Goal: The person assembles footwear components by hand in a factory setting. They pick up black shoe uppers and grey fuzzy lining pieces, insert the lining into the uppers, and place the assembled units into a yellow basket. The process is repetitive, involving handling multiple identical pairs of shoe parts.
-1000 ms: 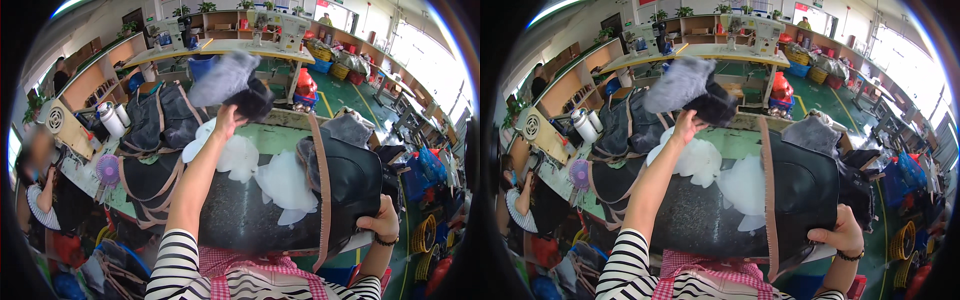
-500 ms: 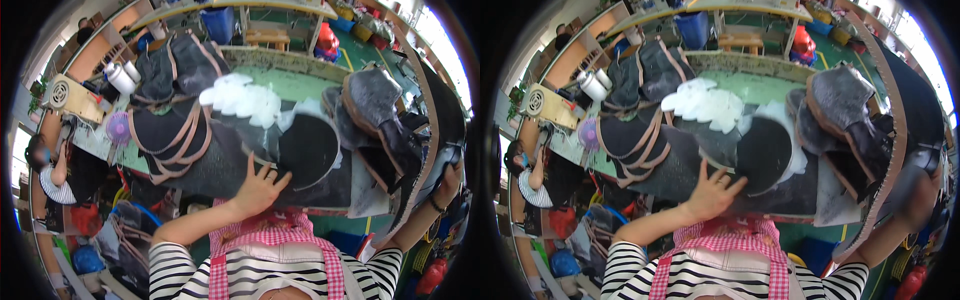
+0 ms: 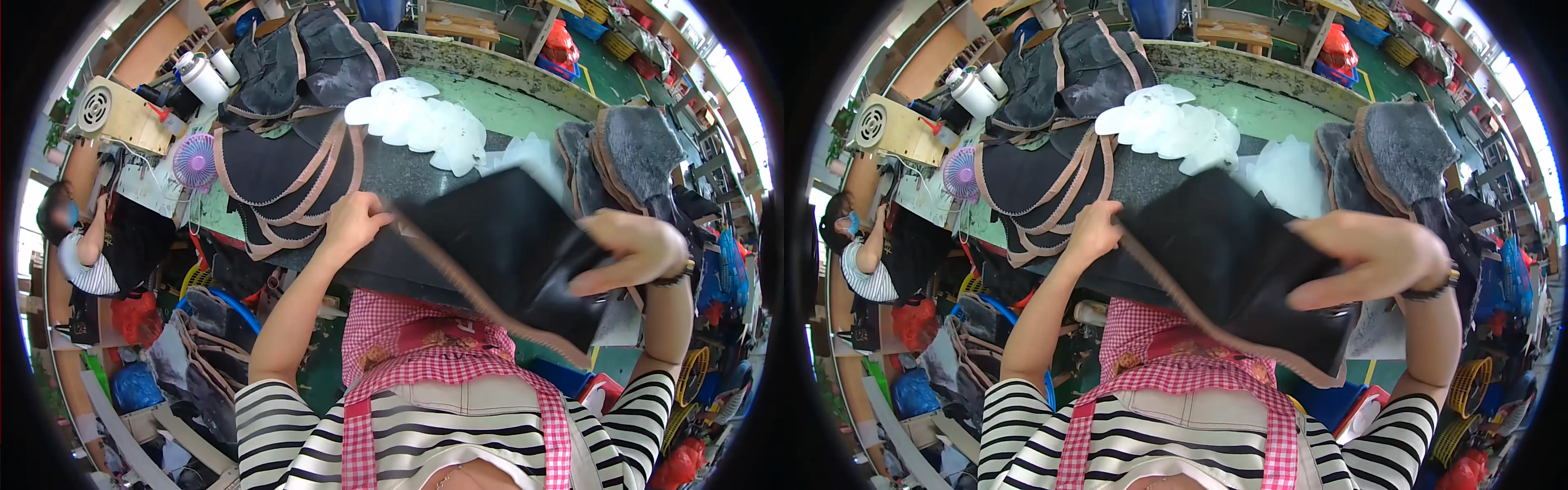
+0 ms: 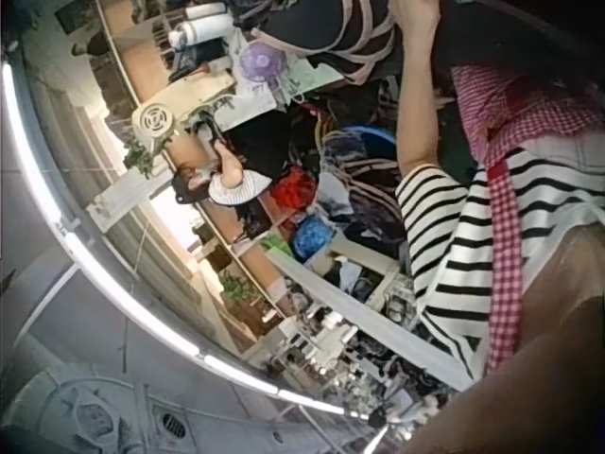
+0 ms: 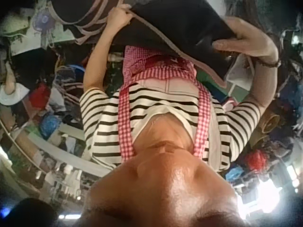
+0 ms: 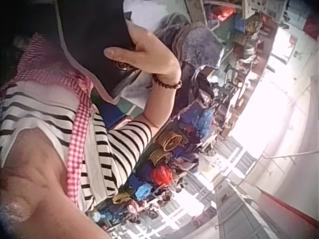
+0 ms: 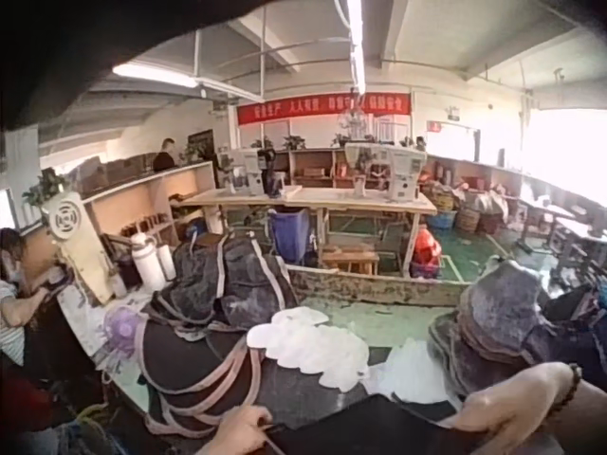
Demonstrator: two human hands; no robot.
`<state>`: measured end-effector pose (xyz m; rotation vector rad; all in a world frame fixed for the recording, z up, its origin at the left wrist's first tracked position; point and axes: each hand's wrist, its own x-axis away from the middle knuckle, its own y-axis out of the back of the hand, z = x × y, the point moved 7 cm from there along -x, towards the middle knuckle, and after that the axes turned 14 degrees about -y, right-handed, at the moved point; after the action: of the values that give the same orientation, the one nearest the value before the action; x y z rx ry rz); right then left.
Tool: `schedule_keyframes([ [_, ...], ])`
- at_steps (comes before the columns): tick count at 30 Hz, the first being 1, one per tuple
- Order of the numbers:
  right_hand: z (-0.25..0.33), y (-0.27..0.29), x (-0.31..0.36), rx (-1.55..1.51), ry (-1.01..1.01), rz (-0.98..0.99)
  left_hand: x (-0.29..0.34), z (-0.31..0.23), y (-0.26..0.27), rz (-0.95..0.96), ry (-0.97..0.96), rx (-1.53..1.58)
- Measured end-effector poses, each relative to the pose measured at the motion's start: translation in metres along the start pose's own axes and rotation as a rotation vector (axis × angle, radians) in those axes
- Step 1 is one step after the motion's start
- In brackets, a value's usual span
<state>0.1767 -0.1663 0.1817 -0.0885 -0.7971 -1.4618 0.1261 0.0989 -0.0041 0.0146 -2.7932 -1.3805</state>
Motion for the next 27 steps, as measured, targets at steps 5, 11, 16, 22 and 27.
schedule_keyframes([
  [5,-0.007,-0.037,-0.066,0.104,0.017,0.227,0.002,-0.026,0.008,0.13,0.156,0.875],
  [11,-0.005,-0.04,-0.088,0.022,-0.018,0.283,0.034,-0.08,0.039,0.171,0.061,0.973],
  [16,-0.004,-0.038,-0.089,0.017,0.039,0.281,0.041,-0.095,0.053,0.169,-0.031,0.993],
  [22,-0.005,-0.036,-0.085,-0.014,0.032,0.282,0.048,-0.109,0.054,0.14,-0.114,1.071],
  [27,-0.005,-0.036,-0.08,-0.022,0.015,0.265,0.049,-0.111,0.056,0.146,-0.122,0.973],
])
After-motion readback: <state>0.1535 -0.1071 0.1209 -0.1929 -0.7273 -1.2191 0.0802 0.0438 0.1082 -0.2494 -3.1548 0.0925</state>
